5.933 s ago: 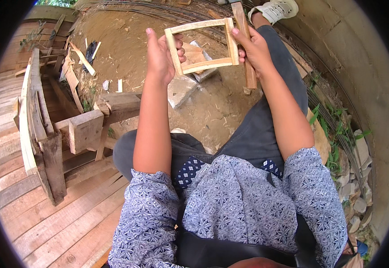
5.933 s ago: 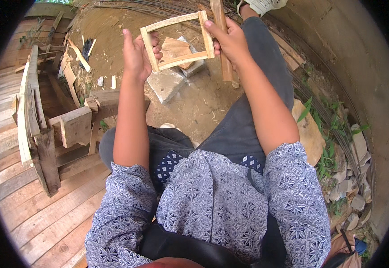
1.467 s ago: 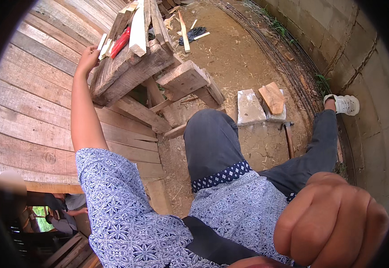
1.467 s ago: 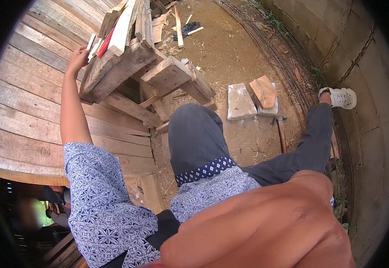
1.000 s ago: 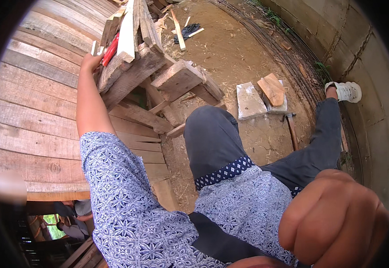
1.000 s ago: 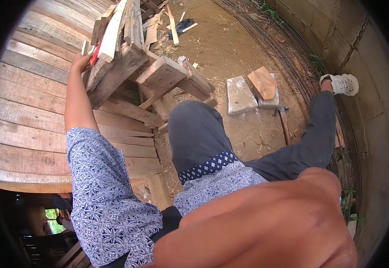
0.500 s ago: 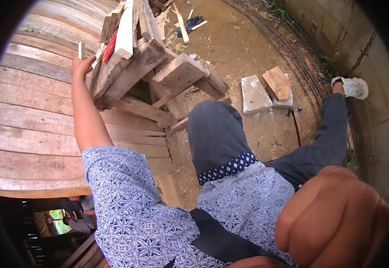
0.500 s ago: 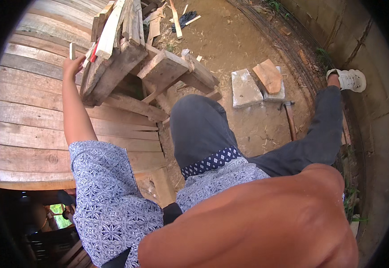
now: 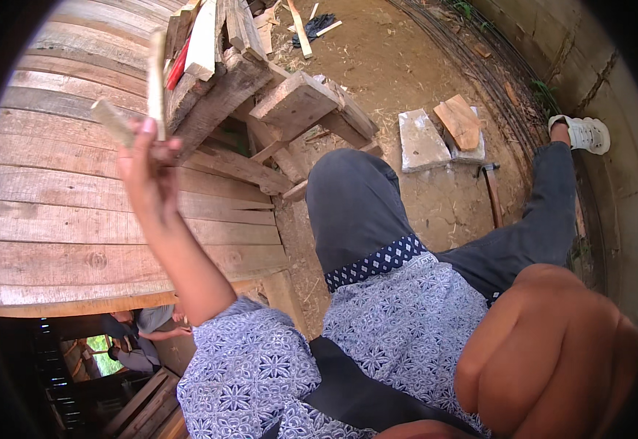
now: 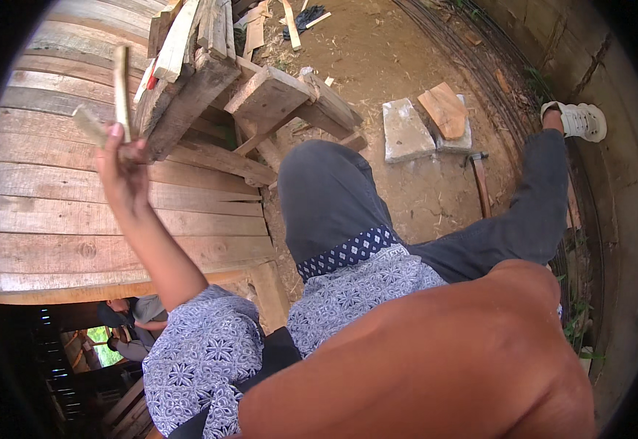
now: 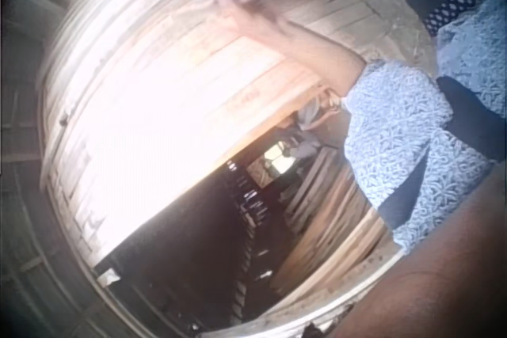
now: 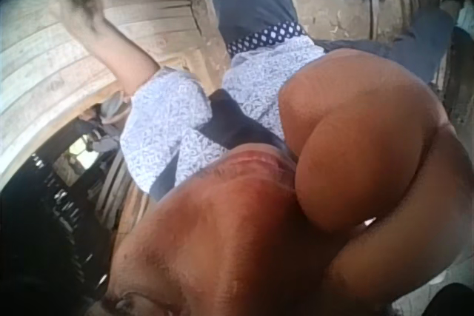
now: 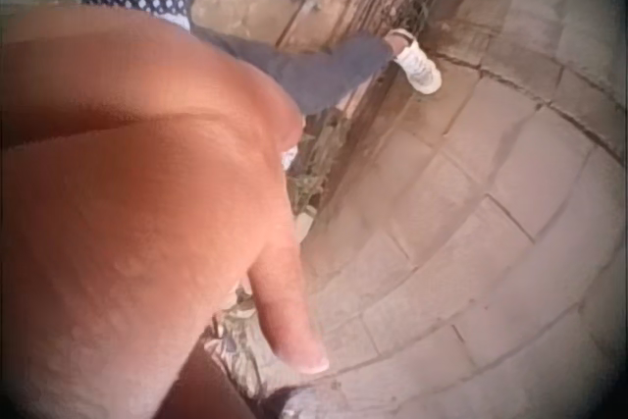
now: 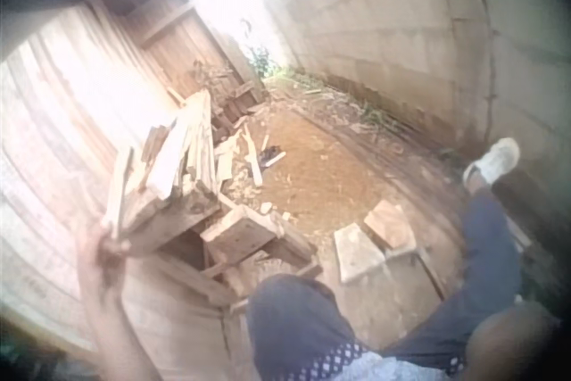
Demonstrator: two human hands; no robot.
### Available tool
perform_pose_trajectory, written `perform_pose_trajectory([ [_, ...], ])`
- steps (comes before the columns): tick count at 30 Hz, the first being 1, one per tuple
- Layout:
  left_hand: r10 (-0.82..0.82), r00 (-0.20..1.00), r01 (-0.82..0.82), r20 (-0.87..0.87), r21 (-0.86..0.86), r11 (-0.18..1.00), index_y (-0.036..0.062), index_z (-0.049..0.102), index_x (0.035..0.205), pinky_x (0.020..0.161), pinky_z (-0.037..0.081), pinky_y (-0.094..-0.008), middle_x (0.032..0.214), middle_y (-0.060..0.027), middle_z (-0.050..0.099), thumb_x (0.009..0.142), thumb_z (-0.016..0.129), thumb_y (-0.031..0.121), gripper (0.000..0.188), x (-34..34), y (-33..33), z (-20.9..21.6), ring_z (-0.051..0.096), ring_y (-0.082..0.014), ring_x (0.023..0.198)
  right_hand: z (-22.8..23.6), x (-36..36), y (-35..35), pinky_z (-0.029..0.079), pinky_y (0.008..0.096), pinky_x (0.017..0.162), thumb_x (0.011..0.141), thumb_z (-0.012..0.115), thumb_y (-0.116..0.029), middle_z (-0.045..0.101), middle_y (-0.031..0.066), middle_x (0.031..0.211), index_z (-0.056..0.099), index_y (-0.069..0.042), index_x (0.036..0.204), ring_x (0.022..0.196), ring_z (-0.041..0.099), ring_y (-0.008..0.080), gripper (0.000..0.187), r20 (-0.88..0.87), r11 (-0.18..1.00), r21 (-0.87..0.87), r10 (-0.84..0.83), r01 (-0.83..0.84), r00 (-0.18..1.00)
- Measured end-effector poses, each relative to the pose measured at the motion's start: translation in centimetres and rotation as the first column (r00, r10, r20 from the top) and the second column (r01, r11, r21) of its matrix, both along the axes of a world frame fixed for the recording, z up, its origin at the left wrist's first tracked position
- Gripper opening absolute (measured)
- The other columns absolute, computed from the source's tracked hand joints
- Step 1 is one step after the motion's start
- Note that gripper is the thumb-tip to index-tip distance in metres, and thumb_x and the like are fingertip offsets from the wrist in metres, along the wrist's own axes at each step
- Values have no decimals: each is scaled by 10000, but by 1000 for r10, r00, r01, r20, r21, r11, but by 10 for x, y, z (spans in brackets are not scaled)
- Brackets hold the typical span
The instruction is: The person assembles a small rectangular wooden frame by hammering nails into the corners of four wooden pieces. They then use a hand saw to cut a small wooden block and fit it into the frame.
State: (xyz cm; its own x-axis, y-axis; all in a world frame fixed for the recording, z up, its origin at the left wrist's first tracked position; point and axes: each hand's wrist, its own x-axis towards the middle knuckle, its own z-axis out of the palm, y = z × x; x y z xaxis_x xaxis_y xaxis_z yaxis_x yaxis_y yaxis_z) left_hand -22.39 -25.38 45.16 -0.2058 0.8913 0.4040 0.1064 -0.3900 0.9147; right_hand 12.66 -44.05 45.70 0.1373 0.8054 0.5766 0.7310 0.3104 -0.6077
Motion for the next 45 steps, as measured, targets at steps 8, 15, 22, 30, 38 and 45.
perform_pose_trajectory([
  [8,-476,777,570,412,-137,810,57,473,1046,659,640,-317,1032,-118,584,885,700,91,280,157,-19,-77,642,-164,816,-62,64,47,535,364,601,900,659,-485,515,26,751,601,-27,1082,589,531,180,497,-428,156,599,892,-786,-149],
  [15,-676,577,806,459,-183,563,76,491,1006,738,591,-352,1008,-64,598,915,694,89,223,265,19,-146,628,-153,861,-161,96,138,503,317,897,989,620,-318,552,51,1081,511,-14,1317,1024,569,153,460,-888,938,173,280,-300,364],
  [22,-812,576,780,89,-355,515,10,560,1103,686,531,-251,922,-50,650,926,725,212,315,311,45,-176,631,-109,758,-202,113,161,482,225,705,944,699,-214,614,-22,898,588,-32,1279,788,574,55,397,-874,983,44,123,-176,470],
  [30,-745,664,623,-58,-508,595,26,635,1115,682,481,-248,915,-42,670,943,698,291,322,288,64,-216,610,-85,817,-255,123,149,402,214,619,1013,575,-290,539,-55,846,478,-92,1481,698,451,46,518,-870,877,-190,57,-440,490],
  [38,-644,570,604,-510,-270,750,-11,617,1161,691,479,-219,995,-65,700,954,671,158,272,283,71,-225,622,-80,829,-272,127,147,421,219,634,1019,569,-277,530,-44,873,459,-76,1489,743,478,51,523,-943,825,-140,57,-548,328],
  [45,-611,541,648,-578,-176,741,-30,589,1131,828,501,-327,1016,-159,704,937,616,60,215,286,66,-220,669,-209,941,-277,117,145,423,266,1019,973,657,-186,571,78,1366,456,-26,1476,1219,519,110,565,-871,814,-187,122,-550,477],
])
